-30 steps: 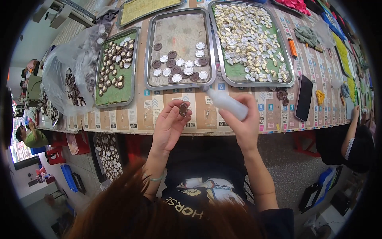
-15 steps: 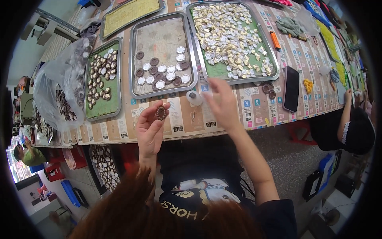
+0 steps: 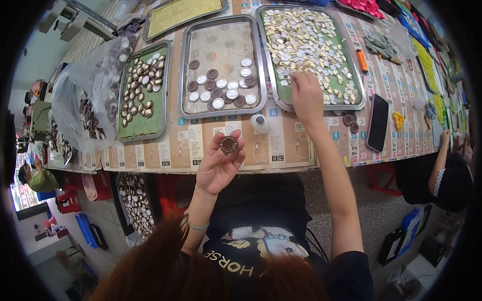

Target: The person assembles small ornaments by applying glue from a glue bottle to round metal bases, then inserting decorative stones into the glue by hand.

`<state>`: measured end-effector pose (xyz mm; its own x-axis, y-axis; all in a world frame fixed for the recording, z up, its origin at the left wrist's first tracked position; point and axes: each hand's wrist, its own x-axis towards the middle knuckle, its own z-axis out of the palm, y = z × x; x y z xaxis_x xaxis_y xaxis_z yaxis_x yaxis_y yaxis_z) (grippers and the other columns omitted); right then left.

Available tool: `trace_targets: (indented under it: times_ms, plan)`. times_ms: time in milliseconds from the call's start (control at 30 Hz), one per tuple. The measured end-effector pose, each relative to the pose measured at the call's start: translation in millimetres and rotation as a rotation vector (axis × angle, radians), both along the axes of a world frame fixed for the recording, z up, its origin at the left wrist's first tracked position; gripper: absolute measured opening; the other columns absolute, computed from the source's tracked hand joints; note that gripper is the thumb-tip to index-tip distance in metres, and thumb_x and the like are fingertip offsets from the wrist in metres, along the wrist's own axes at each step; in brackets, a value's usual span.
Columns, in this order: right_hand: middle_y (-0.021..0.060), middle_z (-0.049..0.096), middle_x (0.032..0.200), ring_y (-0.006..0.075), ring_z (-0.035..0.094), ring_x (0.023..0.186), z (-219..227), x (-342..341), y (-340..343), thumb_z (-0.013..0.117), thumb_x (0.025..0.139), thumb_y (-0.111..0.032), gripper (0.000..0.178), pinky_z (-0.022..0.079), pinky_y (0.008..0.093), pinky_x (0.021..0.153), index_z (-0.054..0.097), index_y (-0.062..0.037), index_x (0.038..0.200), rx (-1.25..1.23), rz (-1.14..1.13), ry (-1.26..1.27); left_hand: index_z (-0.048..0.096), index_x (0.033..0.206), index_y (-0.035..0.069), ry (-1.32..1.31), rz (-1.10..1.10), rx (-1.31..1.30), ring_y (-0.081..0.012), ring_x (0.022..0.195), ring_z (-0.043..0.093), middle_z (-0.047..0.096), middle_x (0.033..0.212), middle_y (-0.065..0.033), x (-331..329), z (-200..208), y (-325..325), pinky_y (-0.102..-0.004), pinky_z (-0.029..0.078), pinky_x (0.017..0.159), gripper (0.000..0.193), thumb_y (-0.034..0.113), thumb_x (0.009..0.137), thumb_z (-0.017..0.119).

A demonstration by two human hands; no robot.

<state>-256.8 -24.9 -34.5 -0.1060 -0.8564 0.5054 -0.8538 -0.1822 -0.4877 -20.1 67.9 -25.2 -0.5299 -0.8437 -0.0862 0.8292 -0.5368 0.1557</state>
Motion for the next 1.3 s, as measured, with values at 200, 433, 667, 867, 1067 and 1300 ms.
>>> trace_targets:
  times_ms: [200,433,667,867,1067,1300]
  plan:
    - [0.0054,0.056,0.076,0.0118,0.054,0.067,38,17,56,0.051,0.079,-0.004,0.012,0.043,0.0233,0.061,0.057,0.0003,0.090,0.201,0.061,-0.617,0.042,0.117,0.012,0.084,-0.078,0.092,-0.0271,0.112,0.043,0.044,0.120,-0.0129,-4,-10,4,-0.0379,0.036,0.094,0.033,0.009,0.084,0.047]
    - [0.0043,0.056,0.076,0.0096,0.054,0.070,37,54,109,0.052,0.079,0.000,0.012,0.043,0.0205,0.061,0.057,0.0028,0.089,0.597,0.204,-1.249,0.043,0.116,0.010,-0.072,-0.117,0.128,-0.0262,0.114,0.041,0.046,0.119,-0.0125,-22,-9,12,-0.0376,0.031,0.097,0.030,0.013,0.086,0.046]
    - [0.0087,0.059,0.079,0.0147,0.056,0.067,41,54,113,0.056,0.075,0.000,0.013,0.044,0.0234,0.060,0.060,0.0014,0.087,0.392,0.212,-0.589,0.043,0.116,0.010,-0.076,-0.122,0.208,-0.0248,0.113,0.042,0.046,0.118,-0.0135,-19,-7,13,-0.0372,0.033,0.096,0.029,0.013,0.087,0.044]
    - [0.0086,0.059,0.076,0.0146,0.055,0.065,41,57,116,0.058,0.074,-0.001,0.012,0.043,0.0234,0.058,0.060,0.0013,0.086,0.374,0.183,-0.702,0.041,0.116,0.009,-0.112,-0.145,0.166,-0.0245,0.110,0.044,0.046,0.117,-0.0139,-21,-5,13,-0.0365,0.035,0.094,0.030,0.014,0.087,0.044]
    - [0.0067,0.059,0.076,0.0117,0.055,0.067,36,51,112,0.059,0.074,-0.002,0.013,0.043,0.0221,0.058,0.060,0.0017,0.086,0.567,0.178,-0.884,0.041,0.116,0.008,-0.173,-0.118,0.161,-0.0238,0.109,0.045,0.046,0.116,-0.0143,-22,-8,14,-0.0356,0.036,0.094,0.030,0.013,0.087,0.044]
    - [0.0099,0.060,0.078,0.0177,0.056,0.068,46,55,115,0.060,0.073,-0.003,0.013,0.044,0.0248,0.059,0.060,0.0008,0.085,0.410,0.223,-0.582,0.041,0.115,0.008,-0.191,-0.146,0.172,-0.0208,0.105,0.047,0.049,0.113,-0.0109,-21,-3,13,-0.0346,0.037,0.091,0.029,0.015,0.087,0.045]
